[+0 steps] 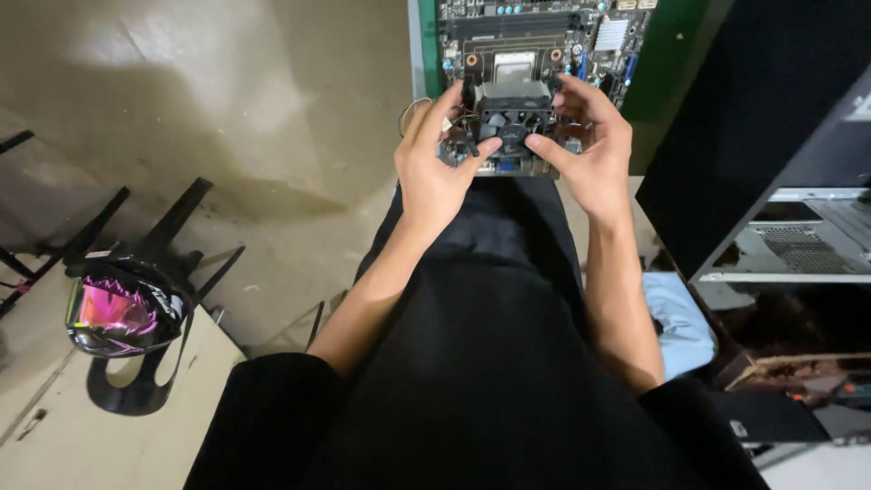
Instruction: The person holds a CPU cooler with fan and heatsink, rotates it to inspect the mounting clips, and then places it onto the motherboard's CPU socket area. They press down to secure the cooler in place.
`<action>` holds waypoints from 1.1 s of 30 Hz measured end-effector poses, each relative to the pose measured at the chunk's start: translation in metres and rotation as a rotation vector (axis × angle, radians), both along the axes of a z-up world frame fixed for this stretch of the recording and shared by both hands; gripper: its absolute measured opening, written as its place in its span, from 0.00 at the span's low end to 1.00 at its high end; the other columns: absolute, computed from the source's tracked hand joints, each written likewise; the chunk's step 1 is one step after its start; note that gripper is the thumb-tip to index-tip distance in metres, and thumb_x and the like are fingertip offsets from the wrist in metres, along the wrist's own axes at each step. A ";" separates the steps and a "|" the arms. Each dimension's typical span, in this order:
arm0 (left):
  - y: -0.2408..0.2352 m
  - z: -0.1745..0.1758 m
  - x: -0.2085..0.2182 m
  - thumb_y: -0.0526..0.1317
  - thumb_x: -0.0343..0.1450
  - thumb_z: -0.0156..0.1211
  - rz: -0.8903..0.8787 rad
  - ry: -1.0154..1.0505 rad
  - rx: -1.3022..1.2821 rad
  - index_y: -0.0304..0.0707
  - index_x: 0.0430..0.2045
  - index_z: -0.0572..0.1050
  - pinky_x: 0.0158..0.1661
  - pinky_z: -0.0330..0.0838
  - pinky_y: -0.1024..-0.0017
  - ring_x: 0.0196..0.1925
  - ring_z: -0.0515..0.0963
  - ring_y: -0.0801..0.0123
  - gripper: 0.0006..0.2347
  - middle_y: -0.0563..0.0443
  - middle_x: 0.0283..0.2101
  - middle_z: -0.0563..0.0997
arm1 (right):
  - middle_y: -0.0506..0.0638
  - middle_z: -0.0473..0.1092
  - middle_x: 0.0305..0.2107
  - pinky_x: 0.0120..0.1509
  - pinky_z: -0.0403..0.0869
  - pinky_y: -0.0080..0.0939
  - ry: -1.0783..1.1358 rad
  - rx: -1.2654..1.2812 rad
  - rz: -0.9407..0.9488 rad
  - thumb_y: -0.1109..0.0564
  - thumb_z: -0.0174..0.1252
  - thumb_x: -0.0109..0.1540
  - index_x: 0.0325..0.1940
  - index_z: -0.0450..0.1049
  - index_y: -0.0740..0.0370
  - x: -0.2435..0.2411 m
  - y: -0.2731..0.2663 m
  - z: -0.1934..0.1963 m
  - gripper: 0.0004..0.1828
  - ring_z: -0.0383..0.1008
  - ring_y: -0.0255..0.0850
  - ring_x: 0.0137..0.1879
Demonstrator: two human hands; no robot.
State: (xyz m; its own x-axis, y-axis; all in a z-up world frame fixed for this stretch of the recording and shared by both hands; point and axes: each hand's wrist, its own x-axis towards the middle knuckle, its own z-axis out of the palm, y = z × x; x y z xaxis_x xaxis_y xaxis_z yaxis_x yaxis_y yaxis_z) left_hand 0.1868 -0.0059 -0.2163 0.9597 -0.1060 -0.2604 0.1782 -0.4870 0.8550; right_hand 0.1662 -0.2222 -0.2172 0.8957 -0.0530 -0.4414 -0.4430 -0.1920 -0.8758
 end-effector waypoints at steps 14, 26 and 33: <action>-0.029 -0.017 0.018 0.45 0.66 0.79 0.070 0.015 0.170 0.44 0.59 0.76 0.50 0.82 0.64 0.52 0.85 0.53 0.27 0.46 0.49 0.82 | 0.67 0.71 0.50 0.53 0.78 0.52 0.048 -0.125 -0.111 0.65 0.74 0.64 0.66 0.69 0.74 0.012 0.000 -0.017 0.29 0.76 0.57 0.54; -0.030 -0.012 0.026 0.47 0.67 0.77 0.041 0.039 0.269 0.44 0.56 0.77 0.49 0.82 0.64 0.50 0.86 0.53 0.24 0.44 0.50 0.84 | 0.66 0.68 0.52 0.49 0.79 0.53 0.140 -0.298 0.015 0.64 0.66 0.68 0.69 0.66 0.77 0.040 0.018 0.009 0.28 0.75 0.62 0.57; -0.031 -0.012 0.028 0.48 0.68 0.75 0.021 0.053 0.299 0.42 0.56 0.77 0.48 0.82 0.63 0.50 0.86 0.52 0.23 0.43 0.51 0.84 | 0.64 0.67 0.52 0.50 0.78 0.49 0.129 -0.365 0.043 0.64 0.64 0.70 0.71 0.64 0.76 0.035 0.020 0.001 0.27 0.74 0.59 0.56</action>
State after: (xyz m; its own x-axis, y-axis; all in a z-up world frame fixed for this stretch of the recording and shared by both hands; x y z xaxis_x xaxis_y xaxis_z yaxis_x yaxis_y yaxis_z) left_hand 0.2150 -0.0374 -0.2288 0.9450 0.0028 -0.3272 0.2317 -0.7117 0.6632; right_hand 0.2013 -0.2027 -0.2165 0.8389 -0.1906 -0.5098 -0.5297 -0.5016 -0.6840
